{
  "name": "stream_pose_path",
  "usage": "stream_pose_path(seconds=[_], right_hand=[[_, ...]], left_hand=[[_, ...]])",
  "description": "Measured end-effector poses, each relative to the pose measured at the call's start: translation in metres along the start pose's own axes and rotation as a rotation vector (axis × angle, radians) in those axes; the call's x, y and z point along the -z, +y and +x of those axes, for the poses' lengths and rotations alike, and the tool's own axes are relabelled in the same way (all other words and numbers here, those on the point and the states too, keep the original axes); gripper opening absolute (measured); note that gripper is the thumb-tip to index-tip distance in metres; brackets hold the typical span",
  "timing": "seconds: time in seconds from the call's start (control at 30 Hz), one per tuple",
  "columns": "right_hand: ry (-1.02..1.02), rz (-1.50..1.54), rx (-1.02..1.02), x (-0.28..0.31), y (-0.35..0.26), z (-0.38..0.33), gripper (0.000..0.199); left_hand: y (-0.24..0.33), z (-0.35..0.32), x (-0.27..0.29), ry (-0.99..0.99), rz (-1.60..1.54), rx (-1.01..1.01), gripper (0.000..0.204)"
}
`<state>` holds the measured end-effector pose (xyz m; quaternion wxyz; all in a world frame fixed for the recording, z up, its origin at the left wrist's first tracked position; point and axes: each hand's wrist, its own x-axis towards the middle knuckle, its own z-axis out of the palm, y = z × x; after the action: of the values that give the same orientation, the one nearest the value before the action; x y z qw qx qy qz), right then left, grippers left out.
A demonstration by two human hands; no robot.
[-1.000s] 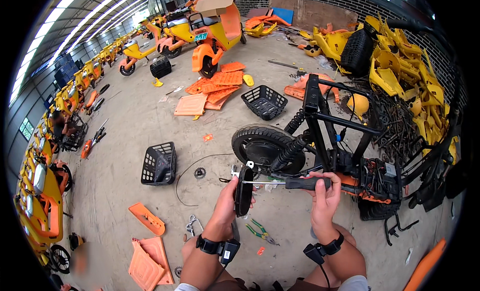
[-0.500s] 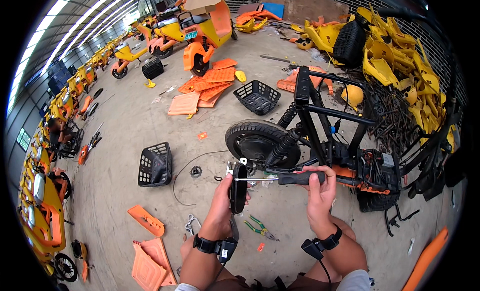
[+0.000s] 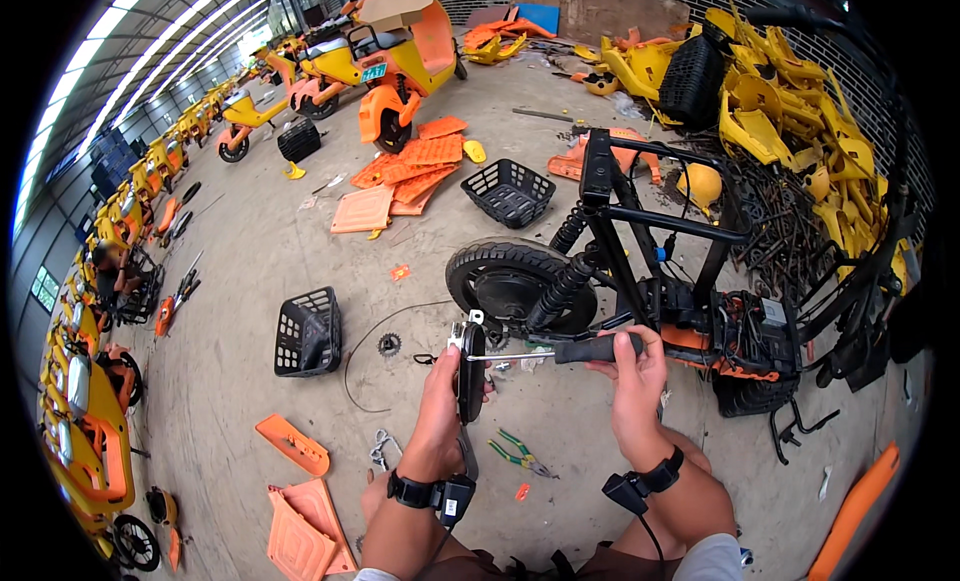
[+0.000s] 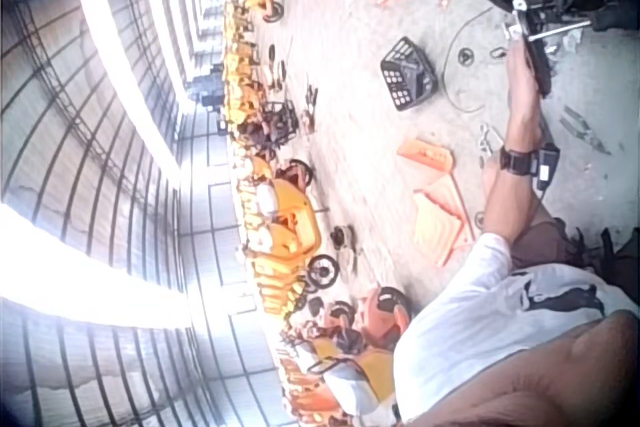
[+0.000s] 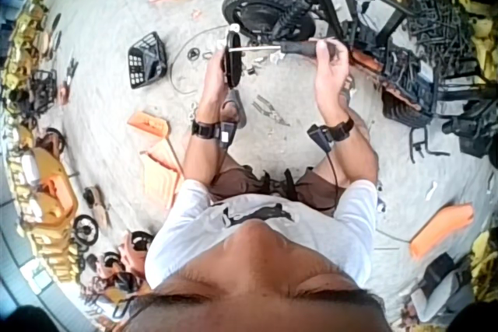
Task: The person assembles components of a small electric scooter by hand and with a screwdriver, attaching a plastic panel to the frame near the rear wheel.
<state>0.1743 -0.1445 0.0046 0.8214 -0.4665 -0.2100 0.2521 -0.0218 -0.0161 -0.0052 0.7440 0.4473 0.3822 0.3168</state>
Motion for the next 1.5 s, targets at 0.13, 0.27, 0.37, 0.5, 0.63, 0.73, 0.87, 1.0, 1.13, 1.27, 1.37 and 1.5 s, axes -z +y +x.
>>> stream_pose_path(seconds=[0.13,0.27,0.37,0.5,0.63,0.73,0.87,1.0,1.13,1.27,1.37,1.5], right_hand=[[0.049,0.010,-0.085,0.001,0.005,0.004,0.026],[0.058,0.013,-0.126,0.000,0.007,0.005,0.026],[0.062,0.009,-0.154,0.005,0.013,0.007,0.026],[0.053,0.027,-0.136,0.002,0.013,0.005,0.026],[0.008,0.029,-0.068,0.001,0.014,0.004,0.026],[-0.052,0.027,0.032,0.000,0.014,0.003,0.027],[-0.142,-0.040,0.202,-0.001,0.009,-0.001,0.029],[-0.163,-0.050,0.271,0.002,0.012,-0.001,0.029],[-0.169,-0.032,0.250,0.001,0.007,0.000,0.029],[-0.164,0.016,0.188,0.003,0.006,0.001,0.030],[-0.167,-0.005,0.225,0.002,0.006,0.001,0.031],[-0.226,-0.225,0.442,0.009,0.012,-0.002,0.033]], left_hand=[[0.003,-0.003,-0.004,0.027,0.042,-0.018,0.053],[0.008,-0.007,-0.006,0.041,0.046,-0.042,0.049],[0.009,-0.007,-0.008,0.032,0.037,-0.043,0.047],[0.010,-0.007,-0.006,0.035,0.044,-0.036,0.047],[0.011,-0.006,-0.003,0.036,0.060,-0.011,0.047],[0.012,-0.005,0.000,0.027,0.069,-0.007,0.048],[0.016,-0.007,-0.001,0.023,0.046,0.009,0.049],[0.016,-0.006,0.002,0.002,0.046,0.029,0.049],[0.018,-0.007,0.004,-0.048,0.034,0.052,0.050],[0.017,-0.006,0.006,-0.091,0.015,0.086,0.050],[0.016,-0.005,0.007,-0.101,0.021,0.082,0.051],[0.016,-0.005,0.004,-0.054,0.021,0.062,0.052]])
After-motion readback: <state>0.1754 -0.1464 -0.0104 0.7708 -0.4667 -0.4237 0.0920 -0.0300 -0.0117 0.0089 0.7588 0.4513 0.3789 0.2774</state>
